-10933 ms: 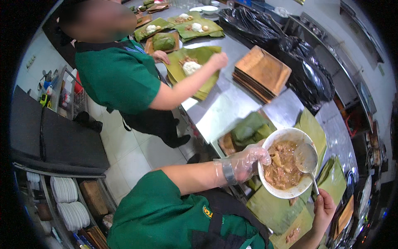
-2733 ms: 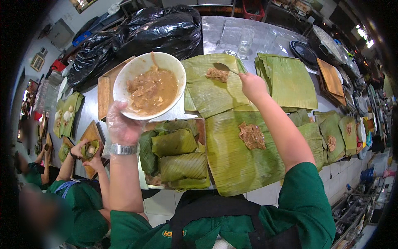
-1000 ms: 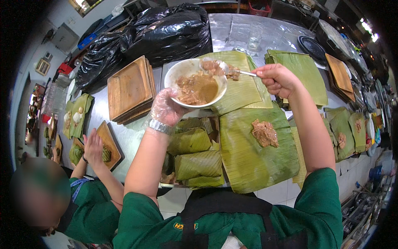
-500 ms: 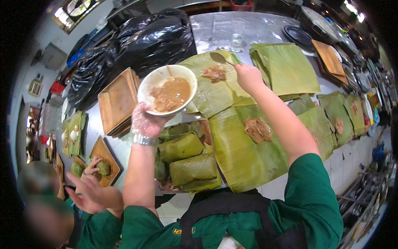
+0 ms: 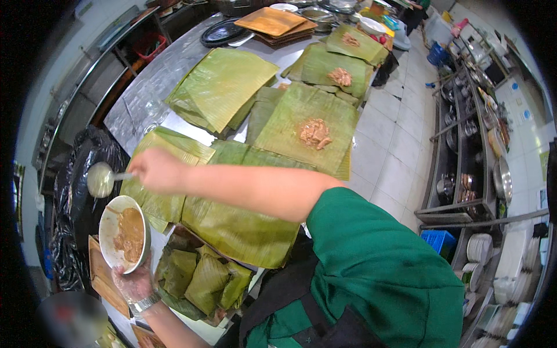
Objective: The person scoops a brown meat mixture from a large metal bowl into a small white bowl, then portions it onto banana leaves laid out on a stainless steel table. The person places additional banana leaves over the filled ones and continues the process. Another worker in green is visible nearby, also preparing similar items.
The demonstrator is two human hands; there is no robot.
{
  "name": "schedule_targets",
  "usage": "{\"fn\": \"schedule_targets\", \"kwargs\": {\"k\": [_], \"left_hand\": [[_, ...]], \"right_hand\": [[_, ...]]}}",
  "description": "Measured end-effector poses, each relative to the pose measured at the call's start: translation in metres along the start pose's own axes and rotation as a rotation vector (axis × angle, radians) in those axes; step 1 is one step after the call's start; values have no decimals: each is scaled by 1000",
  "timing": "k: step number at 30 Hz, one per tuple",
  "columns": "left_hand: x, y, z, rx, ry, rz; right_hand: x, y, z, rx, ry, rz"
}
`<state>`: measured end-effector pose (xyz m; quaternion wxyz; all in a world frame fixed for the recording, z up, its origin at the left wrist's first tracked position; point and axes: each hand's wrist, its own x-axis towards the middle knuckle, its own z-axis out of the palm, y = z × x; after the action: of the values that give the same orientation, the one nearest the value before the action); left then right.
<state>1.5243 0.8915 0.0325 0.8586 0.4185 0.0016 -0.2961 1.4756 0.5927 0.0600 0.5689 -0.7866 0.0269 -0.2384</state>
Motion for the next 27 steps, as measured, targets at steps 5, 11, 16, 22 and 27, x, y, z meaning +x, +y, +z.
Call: {"fn": "schedule_targets", "kwargs": {"k": [5,11,16,22,27], "left_hand": [[-27,-9,34,32,-57,-4],[-73,-41,74,54,-30,69],[-96,-102,122,11,47,85],[-93,-206,191,-105,72,35],[-72,-277,238,-109,99,2]], "right_hand": [[-81,-58,-7,-152,-57,-194],[-138,-66,-54,-230,-122,-318],[-169,-48,-135,-260,-205,-353],[-198,-19,-256,-297,-238,-272],[-220,-4,-334,-334,-221,-125]]}}
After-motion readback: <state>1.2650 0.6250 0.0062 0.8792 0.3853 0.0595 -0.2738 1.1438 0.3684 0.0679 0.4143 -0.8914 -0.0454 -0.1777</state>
